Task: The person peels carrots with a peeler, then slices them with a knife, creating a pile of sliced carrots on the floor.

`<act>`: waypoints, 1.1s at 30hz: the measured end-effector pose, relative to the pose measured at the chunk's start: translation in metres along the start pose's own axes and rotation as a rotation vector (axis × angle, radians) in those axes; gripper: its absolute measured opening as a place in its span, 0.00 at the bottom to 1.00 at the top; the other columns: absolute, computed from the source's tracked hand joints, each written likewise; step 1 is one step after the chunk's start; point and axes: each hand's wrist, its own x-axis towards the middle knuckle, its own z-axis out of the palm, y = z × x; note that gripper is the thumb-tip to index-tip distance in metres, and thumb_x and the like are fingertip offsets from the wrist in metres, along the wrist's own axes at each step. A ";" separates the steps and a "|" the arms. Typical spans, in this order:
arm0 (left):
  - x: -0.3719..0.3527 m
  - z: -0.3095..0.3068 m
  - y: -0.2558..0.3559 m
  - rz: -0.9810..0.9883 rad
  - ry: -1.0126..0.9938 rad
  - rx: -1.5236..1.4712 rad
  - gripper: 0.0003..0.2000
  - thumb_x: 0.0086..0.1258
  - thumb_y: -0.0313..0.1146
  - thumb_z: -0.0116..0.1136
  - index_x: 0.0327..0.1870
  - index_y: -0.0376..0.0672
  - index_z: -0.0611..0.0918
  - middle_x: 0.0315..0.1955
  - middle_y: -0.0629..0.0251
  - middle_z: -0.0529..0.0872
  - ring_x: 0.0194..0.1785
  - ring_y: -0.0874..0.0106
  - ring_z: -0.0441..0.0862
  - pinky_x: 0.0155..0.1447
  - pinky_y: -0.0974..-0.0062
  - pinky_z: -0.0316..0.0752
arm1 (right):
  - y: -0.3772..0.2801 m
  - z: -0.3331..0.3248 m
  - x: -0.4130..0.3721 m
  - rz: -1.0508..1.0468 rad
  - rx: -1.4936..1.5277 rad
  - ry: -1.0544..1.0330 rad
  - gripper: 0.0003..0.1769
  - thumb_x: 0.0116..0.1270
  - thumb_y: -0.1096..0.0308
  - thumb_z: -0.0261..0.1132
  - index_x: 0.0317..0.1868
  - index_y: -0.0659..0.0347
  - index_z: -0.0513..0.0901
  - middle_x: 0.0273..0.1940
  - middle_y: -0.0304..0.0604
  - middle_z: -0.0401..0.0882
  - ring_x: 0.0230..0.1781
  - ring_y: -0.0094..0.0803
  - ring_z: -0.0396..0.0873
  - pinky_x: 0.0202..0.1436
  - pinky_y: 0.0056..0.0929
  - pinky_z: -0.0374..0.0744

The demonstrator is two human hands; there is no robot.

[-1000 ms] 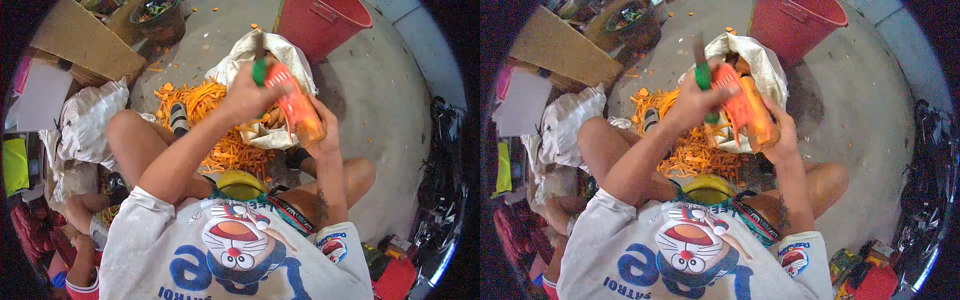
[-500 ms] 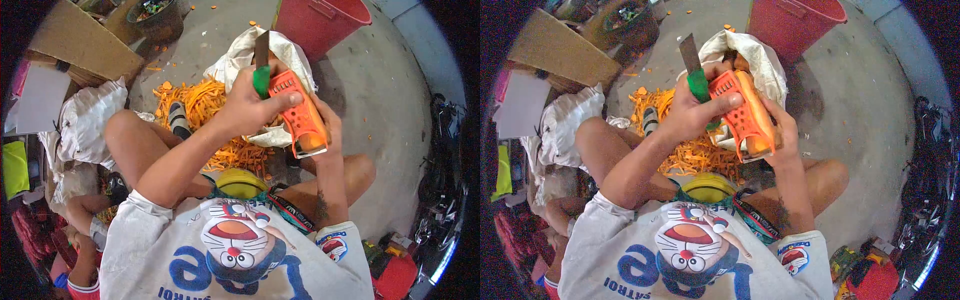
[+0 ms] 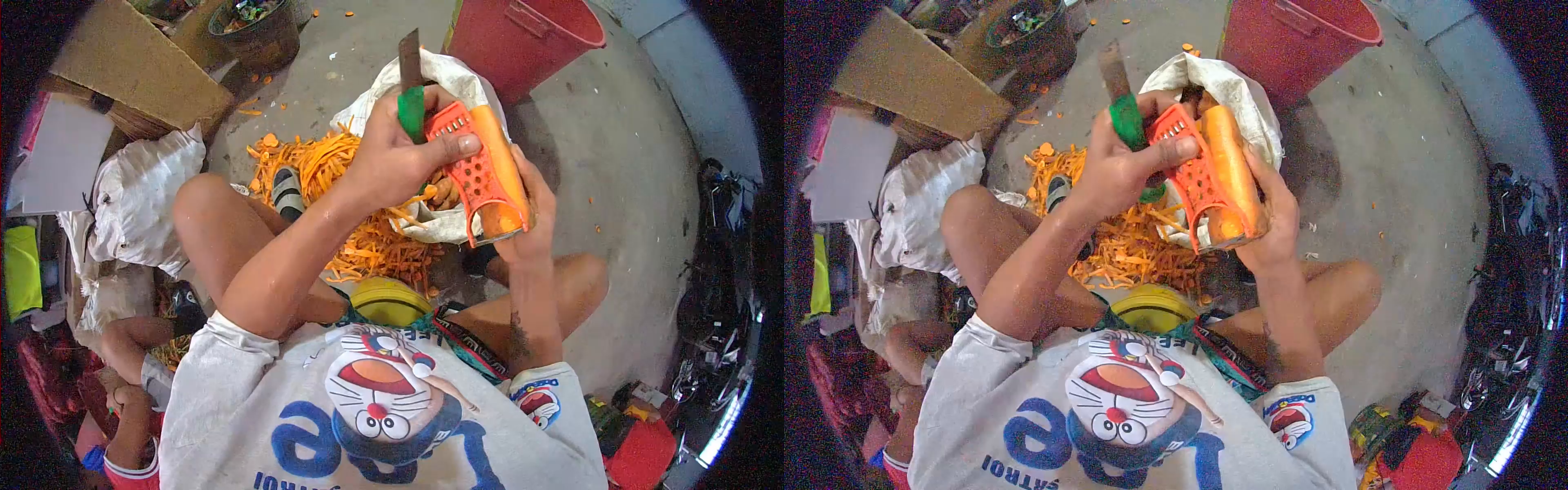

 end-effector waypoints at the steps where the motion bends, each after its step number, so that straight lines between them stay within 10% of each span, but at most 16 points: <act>1: -0.002 0.000 0.000 0.004 0.000 -0.002 0.11 0.65 0.30 0.76 0.39 0.38 0.82 0.29 0.73 0.83 0.32 0.83 0.79 0.37 0.81 0.74 | 0.003 -0.004 0.000 -0.062 0.003 -0.011 0.26 0.86 0.59 0.45 0.71 0.72 0.70 0.64 0.56 0.79 0.64 0.40 0.81 0.71 0.41 0.77; 13: 0.003 -0.008 -0.005 0.051 0.002 0.011 0.15 0.65 0.37 0.76 0.43 0.39 0.83 0.30 0.74 0.83 0.33 0.82 0.79 0.36 0.80 0.74 | 0.004 0.004 -0.004 -0.184 -0.170 0.100 0.25 0.85 0.59 0.48 0.69 0.71 0.73 0.61 0.51 0.81 0.59 0.34 0.82 0.68 0.37 0.78; 15: 0.012 -0.028 -0.005 0.053 0.196 0.215 0.12 0.66 0.36 0.74 0.41 0.40 0.84 0.27 0.74 0.83 0.28 0.82 0.78 0.32 0.80 0.72 | 0.009 -0.028 -0.017 -0.322 -0.455 -0.116 0.26 0.82 0.66 0.54 0.73 0.71 0.70 0.73 0.56 0.71 0.72 0.43 0.73 0.78 0.43 0.70; 17: 0.043 -0.066 -0.016 0.116 0.454 0.140 0.10 0.67 0.36 0.73 0.39 0.41 0.84 0.25 0.74 0.82 0.23 0.83 0.75 0.27 0.81 0.69 | 0.011 -0.010 -0.024 -0.131 -0.496 0.093 0.25 0.80 0.69 0.56 0.72 0.73 0.71 0.75 0.59 0.68 0.74 0.46 0.72 0.77 0.45 0.72; 20: 0.047 -0.065 -0.014 0.124 0.546 0.035 0.09 0.68 0.37 0.71 0.37 0.42 0.84 0.23 0.75 0.81 0.20 0.84 0.72 0.24 0.81 0.64 | 0.003 -0.033 -0.004 0.022 -0.118 -0.096 0.25 0.80 0.67 0.57 0.72 0.73 0.71 0.73 0.58 0.70 0.73 0.45 0.73 0.77 0.45 0.72; 23: 0.007 -0.013 -0.003 0.046 0.203 0.122 0.11 0.67 0.38 0.72 0.39 0.43 0.83 0.26 0.77 0.81 0.23 0.84 0.73 0.26 0.82 0.64 | -0.002 -0.043 0.004 0.185 0.251 -0.278 0.26 0.81 0.65 0.57 0.72 0.72 0.71 0.72 0.57 0.72 0.72 0.43 0.74 0.76 0.46 0.73; 25: -0.005 0.006 -0.014 0.283 -0.001 0.177 0.13 0.67 0.39 0.73 0.41 0.41 0.83 0.27 0.76 0.81 0.26 0.85 0.74 0.28 0.83 0.65 | 0.003 -0.018 -0.003 -0.085 -0.265 0.222 0.25 0.83 0.59 0.49 0.68 0.72 0.72 0.59 0.56 0.82 0.61 0.41 0.83 0.69 0.41 0.78; 33: 0.006 0.000 -0.006 0.060 -0.006 0.037 0.11 0.67 0.33 0.75 0.39 0.39 0.82 0.27 0.73 0.83 0.29 0.82 0.79 0.34 0.79 0.75 | -0.009 0.009 0.000 -0.059 -0.059 0.134 0.25 0.83 0.60 0.51 0.68 0.72 0.73 0.61 0.54 0.82 0.62 0.38 0.82 0.69 0.39 0.78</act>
